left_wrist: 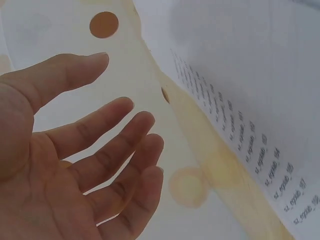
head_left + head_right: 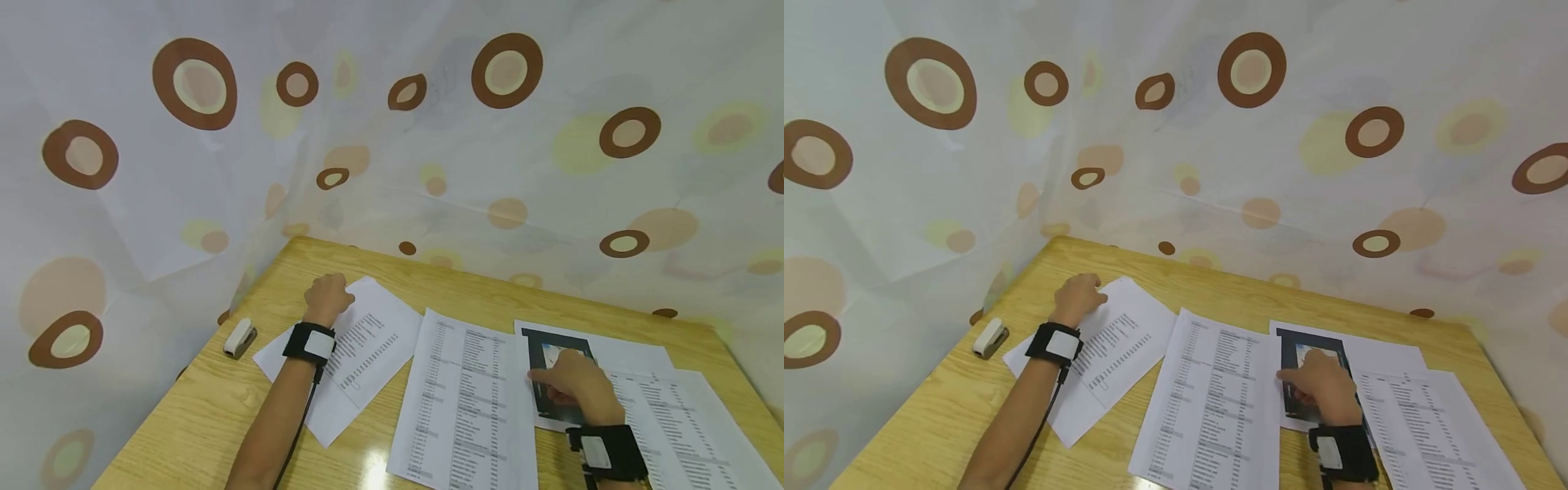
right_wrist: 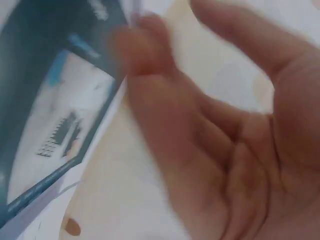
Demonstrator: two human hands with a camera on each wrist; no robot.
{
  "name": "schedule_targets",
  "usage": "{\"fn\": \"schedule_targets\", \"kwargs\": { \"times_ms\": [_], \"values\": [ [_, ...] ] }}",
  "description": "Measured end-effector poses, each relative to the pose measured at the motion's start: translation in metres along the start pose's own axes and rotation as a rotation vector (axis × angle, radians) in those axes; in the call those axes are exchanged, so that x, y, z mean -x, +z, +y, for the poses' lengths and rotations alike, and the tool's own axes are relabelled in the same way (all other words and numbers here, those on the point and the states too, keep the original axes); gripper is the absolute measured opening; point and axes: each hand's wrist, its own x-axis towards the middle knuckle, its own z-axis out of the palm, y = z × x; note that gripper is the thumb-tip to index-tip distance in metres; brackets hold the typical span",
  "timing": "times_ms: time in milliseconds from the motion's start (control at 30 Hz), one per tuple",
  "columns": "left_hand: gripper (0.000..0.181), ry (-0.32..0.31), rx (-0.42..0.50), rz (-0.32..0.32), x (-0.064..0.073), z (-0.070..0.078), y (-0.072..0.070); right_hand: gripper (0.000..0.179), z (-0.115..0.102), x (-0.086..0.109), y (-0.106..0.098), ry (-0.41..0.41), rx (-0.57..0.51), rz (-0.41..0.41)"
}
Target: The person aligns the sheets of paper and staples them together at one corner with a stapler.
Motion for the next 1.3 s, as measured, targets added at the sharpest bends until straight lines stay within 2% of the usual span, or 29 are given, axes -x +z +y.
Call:
{"fn": "schedule_targets", "kwargs": {
  "times_ms": [100,200,433,533,800,900,1133,1300],
  "values": [
    [0.036,-0.019,-0.034,0.019,-0.001,-0.002,-0.003,0.04,-0.012,0.005,-0.008,-0.06,0.005,0.077],
    [0.03,-0.033,-0.055,0.034,-0.002,-0.001,-0.003,0.038,-0.027,0.007,-0.005,-0.111,-0.059,0.095],
    [0.02,-0.026,-0.05,-0.013,-0.006,0.009,0.006,0.037,-0.053,0.008,0.017,-0.156,-0.299,0.034],
    [0.019,-0.031,-0.051,-0.014,-0.008,0.013,0.009,0.039,-0.061,0.003,0.023,-0.171,-0.406,0.002],
    [0.019,-0.022,-0.022,-0.006,-0.012,0.016,0.011,0.037,-0.085,-0.016,0.046,-0.184,-0.614,-0.053],
    [0.021,-0.023,-0.012,-0.007,-0.013,0.014,0.012,0.036,-0.095,-0.023,0.056,-0.181,-0.65,-0.065],
    [0.019,-0.029,0.01,-0.012,-0.015,0.016,0.012,0.03,-0.11,-0.034,0.071,-0.101,-0.658,-0.056],
    [0.018,-0.042,0.033,-0.012,-0.017,0.018,0.014,0.029,-0.113,-0.036,0.079,-0.083,-0.812,-0.055]
  ]
}}
